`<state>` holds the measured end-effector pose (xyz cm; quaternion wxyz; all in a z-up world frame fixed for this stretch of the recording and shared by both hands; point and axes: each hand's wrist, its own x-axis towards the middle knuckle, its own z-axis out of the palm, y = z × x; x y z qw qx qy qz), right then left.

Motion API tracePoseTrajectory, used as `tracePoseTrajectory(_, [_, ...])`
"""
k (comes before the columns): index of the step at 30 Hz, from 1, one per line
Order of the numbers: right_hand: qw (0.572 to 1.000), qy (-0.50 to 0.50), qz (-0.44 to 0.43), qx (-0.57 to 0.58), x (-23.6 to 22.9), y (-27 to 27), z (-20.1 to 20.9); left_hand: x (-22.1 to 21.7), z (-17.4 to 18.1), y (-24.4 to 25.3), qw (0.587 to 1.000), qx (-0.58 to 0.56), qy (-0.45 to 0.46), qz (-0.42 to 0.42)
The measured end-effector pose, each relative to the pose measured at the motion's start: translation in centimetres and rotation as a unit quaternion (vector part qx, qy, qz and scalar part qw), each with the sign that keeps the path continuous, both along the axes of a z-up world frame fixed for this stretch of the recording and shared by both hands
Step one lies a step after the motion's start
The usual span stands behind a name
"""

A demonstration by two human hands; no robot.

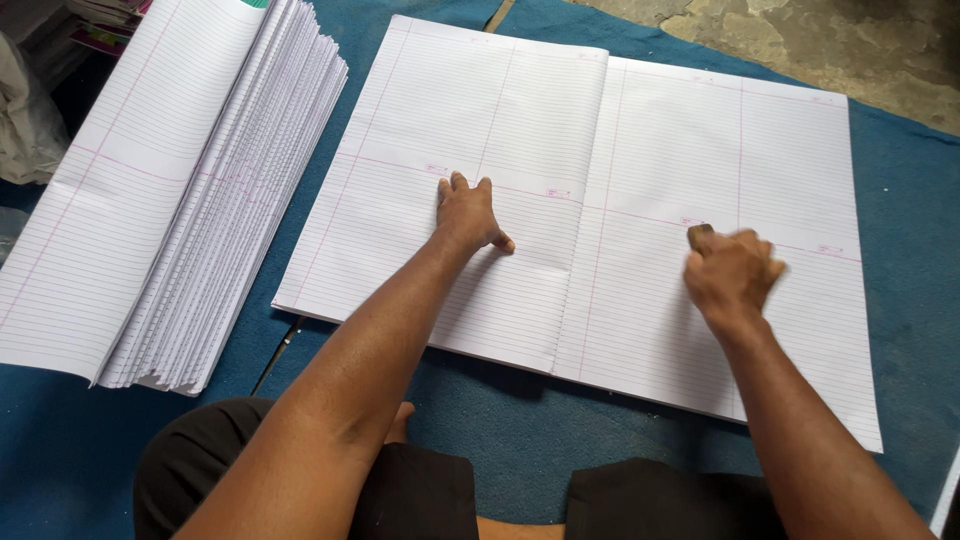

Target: The person sits on the floor and folds large lined paper sheets in half, then uses a wooden block to press the crease. They repeat this process for multiple sheets, stacking the folded ones to the side.

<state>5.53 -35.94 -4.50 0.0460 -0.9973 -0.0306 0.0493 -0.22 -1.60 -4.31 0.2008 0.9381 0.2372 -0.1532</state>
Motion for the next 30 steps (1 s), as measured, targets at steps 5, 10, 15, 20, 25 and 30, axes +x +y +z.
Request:
tracePoseTrajectory(5, [0.967,0.070,-0.015,0.244,0.6,6.7,0.0,-0.8,-0.3,0.3,0.999,-0.013,-0.030,-0.002])
tracePoseTrajectory(10, [0.916,0.157,-0.060,0.364,0.1,13.1,0.6,-1.8,-0.3,0.4,0.998,-0.021,-0.064,-0.002])
tracePoseTrajectory(15, [0.897,0.208,-0.089,0.379,0.0,15.7,1.5,-2.1,0.7,0.2,0.998,-0.023,-0.050,-0.003])
tracePoseTrajectory(20, [0.856,0.232,-0.065,0.458,0.4,15.9,1.2,-1.7,1.0,0.2,0.998,-0.014,-0.053,-0.028])
tracePoseTrajectory(25, [0.841,0.210,-0.081,0.492,0.5,15.7,0.9,-1.7,0.2,2.6,0.993,0.007,-0.104,-0.048])
tracePoseTrajectory(30, [0.851,0.170,-0.099,0.487,0.4,14.3,0.5,-3.3,-0.3,6.2,0.993,0.026,-0.117,0.021])
